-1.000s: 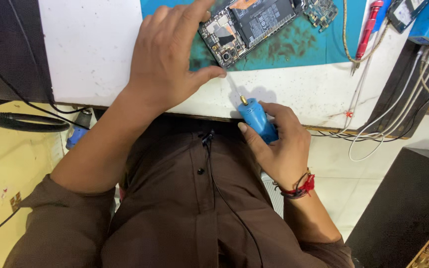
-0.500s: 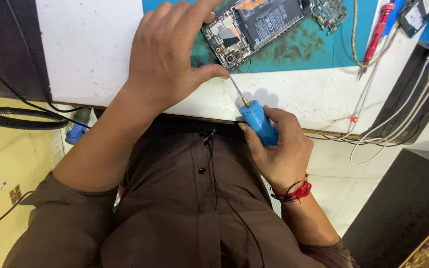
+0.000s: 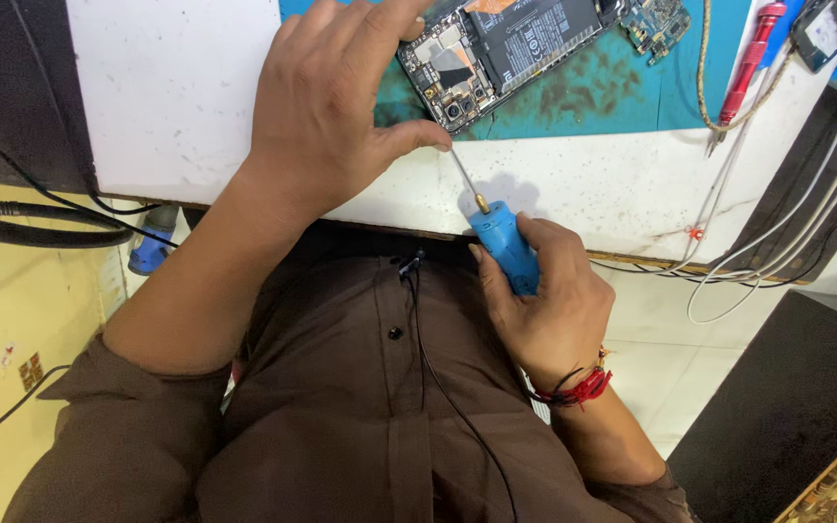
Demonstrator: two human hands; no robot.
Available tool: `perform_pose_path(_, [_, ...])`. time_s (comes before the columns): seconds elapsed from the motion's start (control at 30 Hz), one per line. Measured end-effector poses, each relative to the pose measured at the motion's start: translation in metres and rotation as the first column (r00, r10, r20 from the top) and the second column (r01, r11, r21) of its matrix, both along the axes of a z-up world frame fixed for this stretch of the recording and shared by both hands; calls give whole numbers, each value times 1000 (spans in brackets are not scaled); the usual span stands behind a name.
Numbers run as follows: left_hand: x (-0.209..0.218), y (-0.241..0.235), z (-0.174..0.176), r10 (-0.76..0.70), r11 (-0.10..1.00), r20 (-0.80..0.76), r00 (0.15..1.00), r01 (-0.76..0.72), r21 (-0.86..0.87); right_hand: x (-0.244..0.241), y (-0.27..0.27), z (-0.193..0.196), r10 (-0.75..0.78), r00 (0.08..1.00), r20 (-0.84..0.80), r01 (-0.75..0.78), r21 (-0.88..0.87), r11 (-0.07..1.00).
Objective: The person works on a disassembled smartphone on a workbench. They use tweezers to handle small components, apply a substance with a small bottle, and use a blue soldering iron on the motherboard and battery area. The phone remains open throughout the clip.
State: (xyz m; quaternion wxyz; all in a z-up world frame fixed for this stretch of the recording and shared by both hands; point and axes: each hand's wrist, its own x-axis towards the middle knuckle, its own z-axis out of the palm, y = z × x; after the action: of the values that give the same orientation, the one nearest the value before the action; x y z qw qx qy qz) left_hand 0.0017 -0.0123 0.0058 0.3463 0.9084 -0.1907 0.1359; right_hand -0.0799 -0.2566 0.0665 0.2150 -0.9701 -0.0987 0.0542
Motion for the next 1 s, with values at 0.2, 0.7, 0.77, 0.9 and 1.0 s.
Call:
perform_pose_path(0.2, [0,0,0,-7,1000,8,1000,7,0,1,0,5,18,1000,1,-18,-47,999])
perform_pose_path(0.7, [0,0,-1,-19,1000,12,1000,20,-10,6,-4,10,67,998,1,-67,-37,997])
perform_pose_path(0.77, [0,0,-1,-23,1000,14,1000,23,-13,7,-3,12,70,998,0,-70,-28,997])
perform_pose_path(0.9, [0,1,-2,-30,999,6,1000,30,-22,11,-3,16,53,999,-8,-54,-48,997])
perform_pose_path(1.0, [-1,2,-2,-25,999,12,1000,26,-27,13,-1,18,71,997,-6,-71,-57,996])
